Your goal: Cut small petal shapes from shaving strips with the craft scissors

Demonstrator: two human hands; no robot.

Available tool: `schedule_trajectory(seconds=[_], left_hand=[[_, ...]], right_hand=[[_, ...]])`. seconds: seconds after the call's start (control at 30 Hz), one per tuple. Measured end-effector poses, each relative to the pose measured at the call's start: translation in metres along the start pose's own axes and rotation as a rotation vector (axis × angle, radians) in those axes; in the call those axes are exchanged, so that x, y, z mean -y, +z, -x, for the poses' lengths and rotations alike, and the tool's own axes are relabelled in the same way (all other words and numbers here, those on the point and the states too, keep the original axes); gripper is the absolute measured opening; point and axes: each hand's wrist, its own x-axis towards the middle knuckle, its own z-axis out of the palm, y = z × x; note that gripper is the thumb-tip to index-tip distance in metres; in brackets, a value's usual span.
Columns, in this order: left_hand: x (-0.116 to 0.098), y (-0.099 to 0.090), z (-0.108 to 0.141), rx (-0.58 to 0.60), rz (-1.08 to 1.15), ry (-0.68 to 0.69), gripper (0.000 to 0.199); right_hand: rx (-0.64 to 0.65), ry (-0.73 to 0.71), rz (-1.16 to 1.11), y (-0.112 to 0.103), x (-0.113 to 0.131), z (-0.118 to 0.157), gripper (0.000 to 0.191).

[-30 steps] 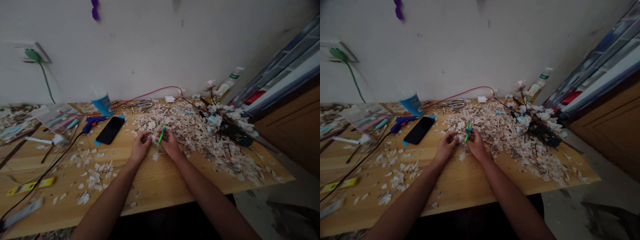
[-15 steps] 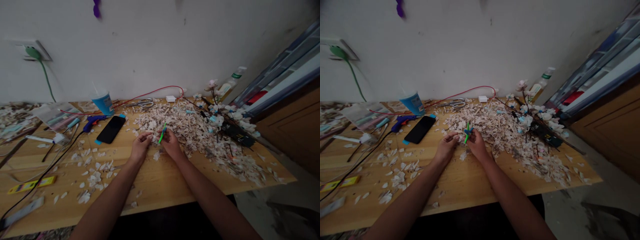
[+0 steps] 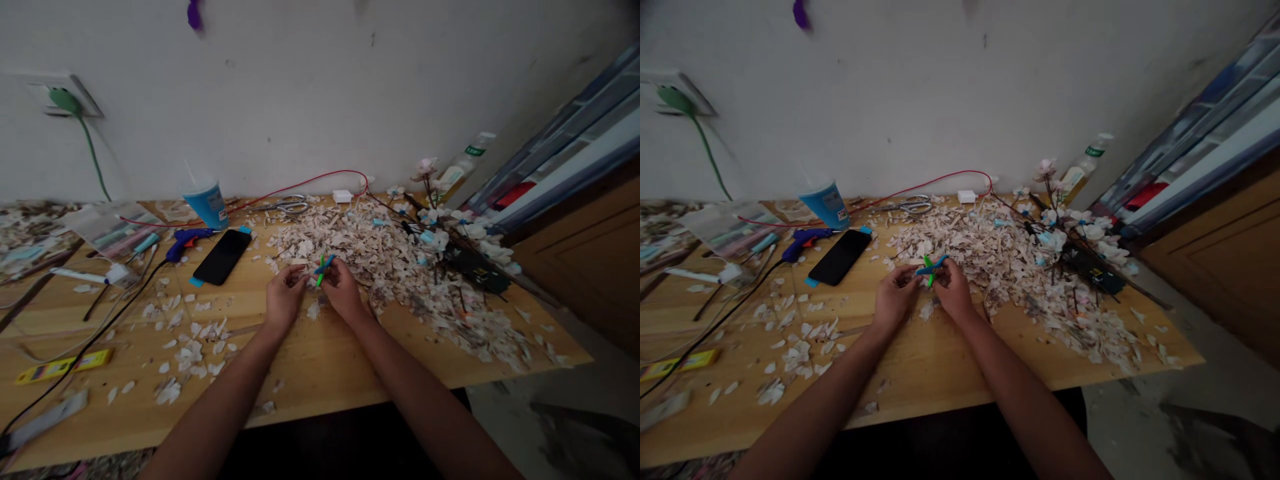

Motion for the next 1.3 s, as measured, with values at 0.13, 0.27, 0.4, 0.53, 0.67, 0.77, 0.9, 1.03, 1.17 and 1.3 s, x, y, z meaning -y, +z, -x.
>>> schedule_trajectory(seconds=[0.13, 0.27, 0.4, 0.53, 0.67, 0.77, 0.9, 1.03, 1.17, 1.3], left_hand=[[-0.003, -0.003, -0.002, 0.018, -0.025, -0.02, 0.025], [-0.007, -0.008, -0.003, 0.04, -0.236, 0.085, 0.019], [-0.008, -0.01, -0.004, 0.084, -0.311, 0.147, 0.019], [-0.009, -0.01, -0.004, 0.11, -0.301, 0.18, 0.018], [-0.011, -0.008, -0.002, 0.139, -0.271, 0.161, 0.016], [-0.009, -0.008, -0.003, 0.112, -0.252, 0.121, 0.015], [-0.005, -0.01, -0.007, 0.061, -0.132, 0.031, 0.017], [-0.003, -0.011, -0.013, -0.008, 0.158, -0.093, 0.027], [-0.003, -0.012, -0.016, -0.098, 0.512, -0.187, 0.038], [-0.002, -0.014, -0.017, -0.104, 0.609, -0.221, 0.036]], right_hand=[[-0.023, 0.016, -0.01, -0.001, -0.006, -0.001, 0.036], [-0.04, -0.018, 0.009, -0.001, -0.006, -0.001, 0.035], [-0.026, -0.086, 0.085, -0.002, 0.001, 0.001, 0.029], [-0.013, -0.111, 0.111, -0.004, 0.004, 0.002, 0.03], [-0.025, -0.135, 0.076, -0.005, 0.002, 0.001, 0.031], [-0.051, -0.119, 0.037, -0.005, -0.001, -0.001, 0.03], [-0.127, -0.053, 0.038, -0.007, -0.007, -0.005, 0.032], [-0.073, -0.024, 0.091, -0.009, -0.008, -0.002, 0.037], [-0.016, -0.13, 0.184, -0.007, -0.003, 0.006, 0.04], [0.09, -0.238, 0.299, -0.003, 0.005, 0.011, 0.034]])
